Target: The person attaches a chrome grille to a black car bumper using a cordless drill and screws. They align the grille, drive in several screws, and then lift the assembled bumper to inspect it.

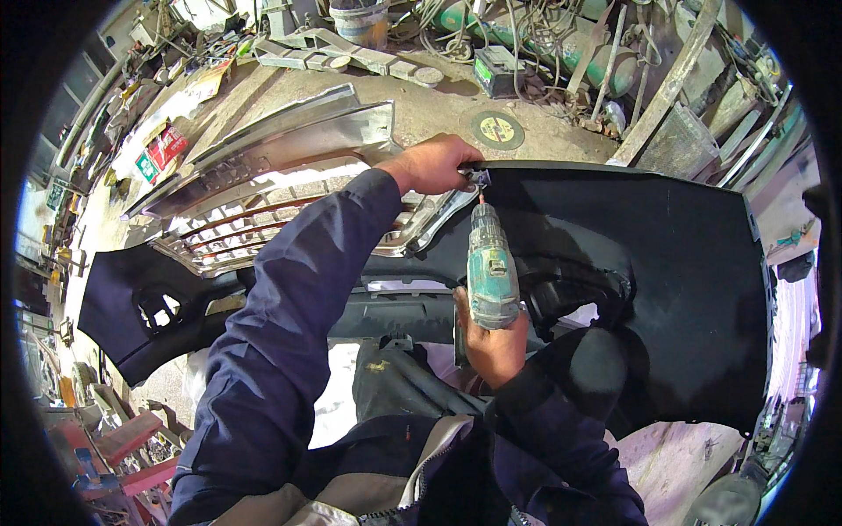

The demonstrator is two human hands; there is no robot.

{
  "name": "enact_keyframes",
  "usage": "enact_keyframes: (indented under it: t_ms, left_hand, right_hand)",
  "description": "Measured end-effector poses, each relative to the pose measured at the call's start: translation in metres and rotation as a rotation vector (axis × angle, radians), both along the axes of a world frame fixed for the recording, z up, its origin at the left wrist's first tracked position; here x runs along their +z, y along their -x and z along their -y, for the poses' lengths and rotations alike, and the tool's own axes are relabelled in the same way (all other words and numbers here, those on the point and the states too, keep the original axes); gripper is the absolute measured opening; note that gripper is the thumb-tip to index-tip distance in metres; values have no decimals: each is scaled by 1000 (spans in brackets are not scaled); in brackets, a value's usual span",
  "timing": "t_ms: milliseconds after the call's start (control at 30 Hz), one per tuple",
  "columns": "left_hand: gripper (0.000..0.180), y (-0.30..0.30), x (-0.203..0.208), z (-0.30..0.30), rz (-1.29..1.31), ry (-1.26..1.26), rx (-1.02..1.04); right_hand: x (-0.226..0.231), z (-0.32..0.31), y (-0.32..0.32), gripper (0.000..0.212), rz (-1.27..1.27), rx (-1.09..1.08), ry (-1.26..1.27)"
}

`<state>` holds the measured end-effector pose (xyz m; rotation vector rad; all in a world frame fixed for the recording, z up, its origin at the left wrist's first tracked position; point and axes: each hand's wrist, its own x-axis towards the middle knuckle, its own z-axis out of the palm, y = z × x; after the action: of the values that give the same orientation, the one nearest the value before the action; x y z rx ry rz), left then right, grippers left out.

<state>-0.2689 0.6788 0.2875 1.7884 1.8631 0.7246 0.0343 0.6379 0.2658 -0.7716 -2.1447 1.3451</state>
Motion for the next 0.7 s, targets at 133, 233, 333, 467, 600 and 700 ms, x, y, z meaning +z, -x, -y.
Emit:
enact_keyframes:
  t_ms: [133,233,333,467,600,700]
  left_hand:
    - [32,-2,2,1,-16,-12,0]
    - [31,-2,2,1,-10,-12,-3]
    - [31,-1,1,1,-11,-6,-4]
    - [32,0,-1,0,-11,-2,-3]
    - [33,0,-1,0,-16,12,13]
    - [34,-1,0,0,-18,24,19]
  right_hand:
    - [0,1,1,18,-31,-23,8]
    - [3,2,-1,19,-6,-17,35]
    - [6,2,-1,19,2,-18,24]
    - [8,2,-1,20,7,-19,-1]
    - [5,3,0,20,-25,-22,49]
    - [3,3,-1,19,-11,-21,55]
